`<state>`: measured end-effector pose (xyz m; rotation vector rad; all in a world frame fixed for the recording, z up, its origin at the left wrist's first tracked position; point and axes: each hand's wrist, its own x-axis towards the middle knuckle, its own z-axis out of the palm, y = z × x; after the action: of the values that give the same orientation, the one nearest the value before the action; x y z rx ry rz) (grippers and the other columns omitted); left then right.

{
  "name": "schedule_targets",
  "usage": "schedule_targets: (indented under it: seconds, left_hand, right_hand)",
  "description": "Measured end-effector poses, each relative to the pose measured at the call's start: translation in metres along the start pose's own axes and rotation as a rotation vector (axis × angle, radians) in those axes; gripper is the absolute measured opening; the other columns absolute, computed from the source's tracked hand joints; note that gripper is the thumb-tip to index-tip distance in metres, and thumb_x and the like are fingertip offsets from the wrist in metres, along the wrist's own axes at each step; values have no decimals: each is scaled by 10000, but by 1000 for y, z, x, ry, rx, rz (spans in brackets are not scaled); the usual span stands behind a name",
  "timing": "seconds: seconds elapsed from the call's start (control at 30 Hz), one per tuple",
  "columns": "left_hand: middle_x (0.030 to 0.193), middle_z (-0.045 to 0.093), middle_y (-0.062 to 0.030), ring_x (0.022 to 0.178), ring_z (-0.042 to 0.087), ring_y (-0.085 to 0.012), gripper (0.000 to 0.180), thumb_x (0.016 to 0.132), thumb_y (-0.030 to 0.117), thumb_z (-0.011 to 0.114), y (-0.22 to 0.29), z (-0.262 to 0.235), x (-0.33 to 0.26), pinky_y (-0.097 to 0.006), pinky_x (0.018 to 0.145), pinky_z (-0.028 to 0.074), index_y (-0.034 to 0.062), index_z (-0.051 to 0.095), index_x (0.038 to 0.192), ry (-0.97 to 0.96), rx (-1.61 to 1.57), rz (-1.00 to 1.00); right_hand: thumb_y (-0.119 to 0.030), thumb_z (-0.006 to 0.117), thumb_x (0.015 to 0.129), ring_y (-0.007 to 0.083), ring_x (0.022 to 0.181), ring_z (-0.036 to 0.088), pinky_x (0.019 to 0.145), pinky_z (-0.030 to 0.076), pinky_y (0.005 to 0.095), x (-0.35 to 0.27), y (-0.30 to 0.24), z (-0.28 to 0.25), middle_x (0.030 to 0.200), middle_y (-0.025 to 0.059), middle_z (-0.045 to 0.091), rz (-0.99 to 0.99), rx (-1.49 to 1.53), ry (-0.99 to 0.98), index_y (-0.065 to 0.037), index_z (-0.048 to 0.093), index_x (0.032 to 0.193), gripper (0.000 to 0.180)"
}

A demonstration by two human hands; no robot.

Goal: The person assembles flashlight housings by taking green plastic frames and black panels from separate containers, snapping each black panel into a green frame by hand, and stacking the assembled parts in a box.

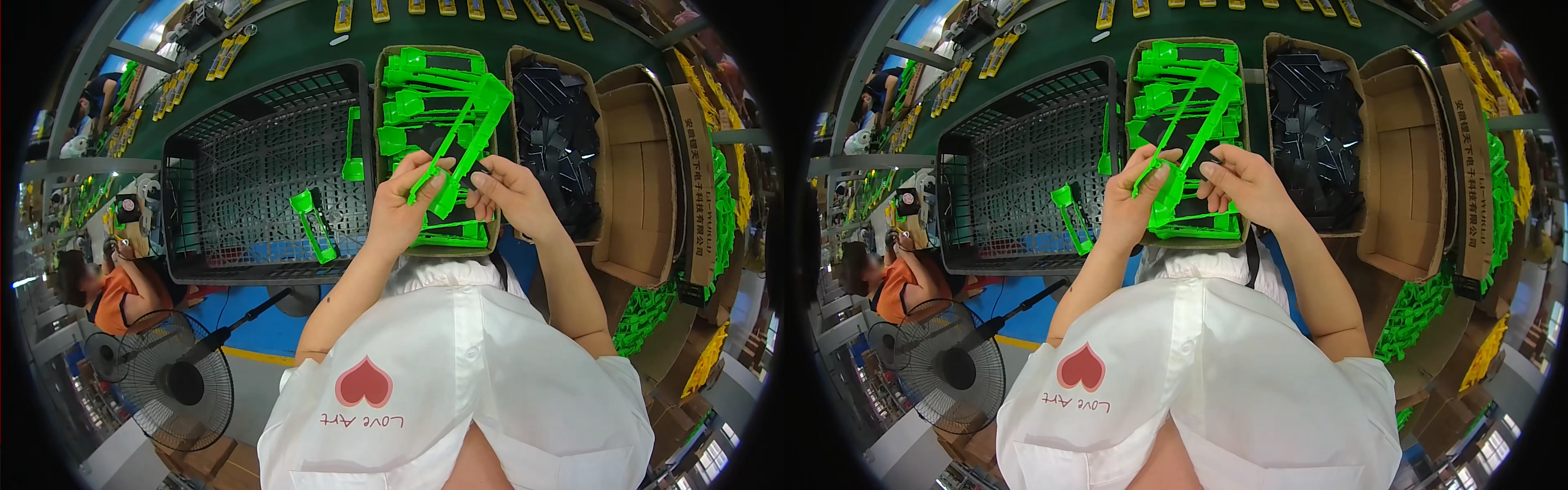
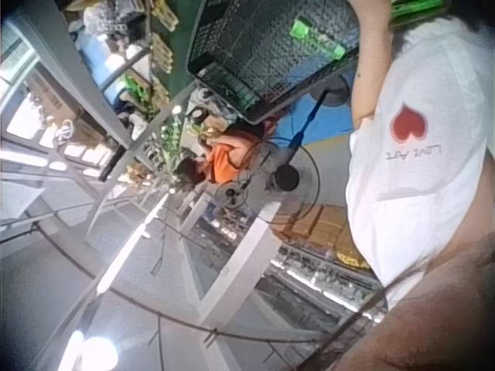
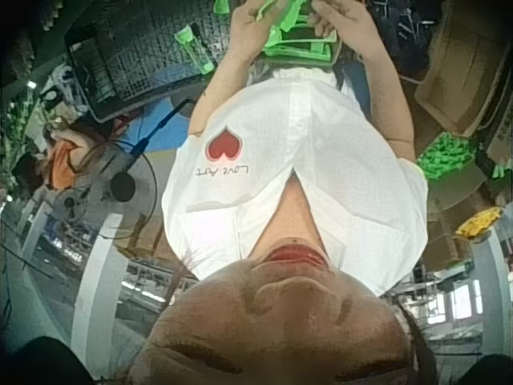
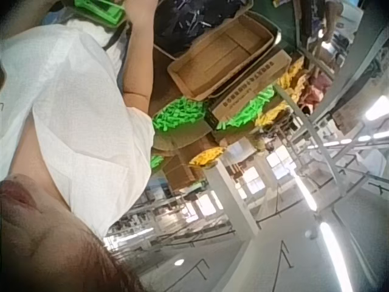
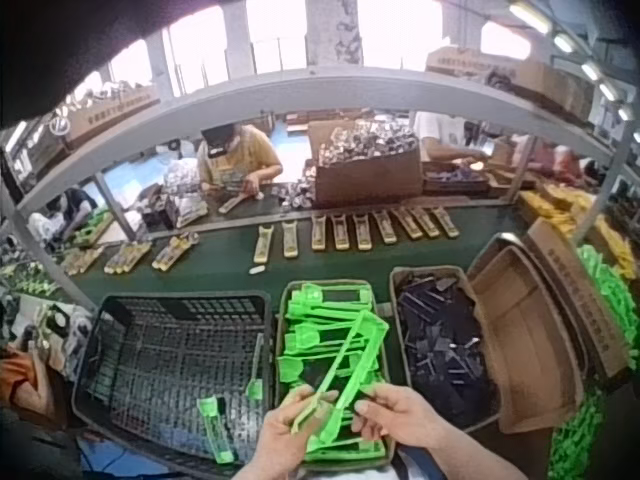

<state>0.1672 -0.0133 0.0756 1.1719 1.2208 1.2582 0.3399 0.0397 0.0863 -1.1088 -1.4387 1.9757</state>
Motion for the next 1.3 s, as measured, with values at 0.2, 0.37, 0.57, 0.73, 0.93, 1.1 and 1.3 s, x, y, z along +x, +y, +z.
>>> schedule_targets:
  seconds: [0.2, 0.37, 0.57, 0.73, 0.93, 1.1, 1.3]
  left_hand:
    - [1166, 480, -111, 1047, 473, -215, 231, 792, 45, 541, 0, -3, 6, -291, 875, 365, 35, 573, 1020, 87, 325, 216]
    - [1221, 440, -128, 1117, 428, -274, 265, 764, 14, 548, 0, -2, 6, -330, 893, 363, 33, 562, 1028, 89, 377, 255]
    - [1148, 489, -119, 1124, 408, -306, 441, 585, -101, 527, -3, -1, 7, -405, 896, 354, 9, 540, 1012, -36, 802, 601]
    - [985, 540, -107, 760, 583, -172, 240, 801, -18, 497, 14, -33, 6, -240, 617, 474, 0, 538, 1037, 216, 206, 44]
    - [918, 582, -89, 658, 589, -166, 224, 804, 65, 553, 2, -50, 14, -248, 548, 463, -30, 538, 1007, -195, -120, -463]
    - [876, 583, -88, 651, 589, -162, 181, 820, 54, 524, -3, -44, 12, -249, 553, 469, -26, 547, 981, -255, -165, -516]
    - [833, 577, -75, 652, 586, -153, 172, 824, 31, 508, -7, -41, 8, -237, 561, 467, -24, 547, 982, -298, -151, -501]
  right_hand:
    - [-136, 460, 863, 78, 497, 511, 453, 392, 189, -2, 0, -1, 641, 46, 557, 1, -36, 15, -9, 483, 870, 129]
    - [-147, 455, 866, 77, 507, 512, 468, 411, 187, -4, -3, 1, 645, 45, 548, 38, -121, 6, -5, 481, 940, 162]
    - [-187, 432, 878, 113, 480, 536, 426, 403, 196, -2, 2, 12, 644, 65, 547, 33, 55, 120, -24, 470, 966, 189]
    - [-167, 467, 860, 43, 395, 438, 353, 310, 156, -15, 5, -33, 528, -2, 491, -32, -78, 250, -54, 487, 834, 117]
    - [-159, 539, 828, 16, 310, 338, 311, 237, 163, -32, -17, -27, 419, -40, 394, 33, -205, 92, -56, 474, 694, 181]
    - [-182, 563, 809, 32, 360, 377, 357, 284, 188, -21, -11, -12, 454, -25, 440, 82, -273, 41, 10, 556, 829, 193]
    - [-190, 558, 813, 14, 393, 357, 366, 273, 185, -18, -9, -6, 471, -40, 442, 55, -587, 92, 6, 549, 870, 204]
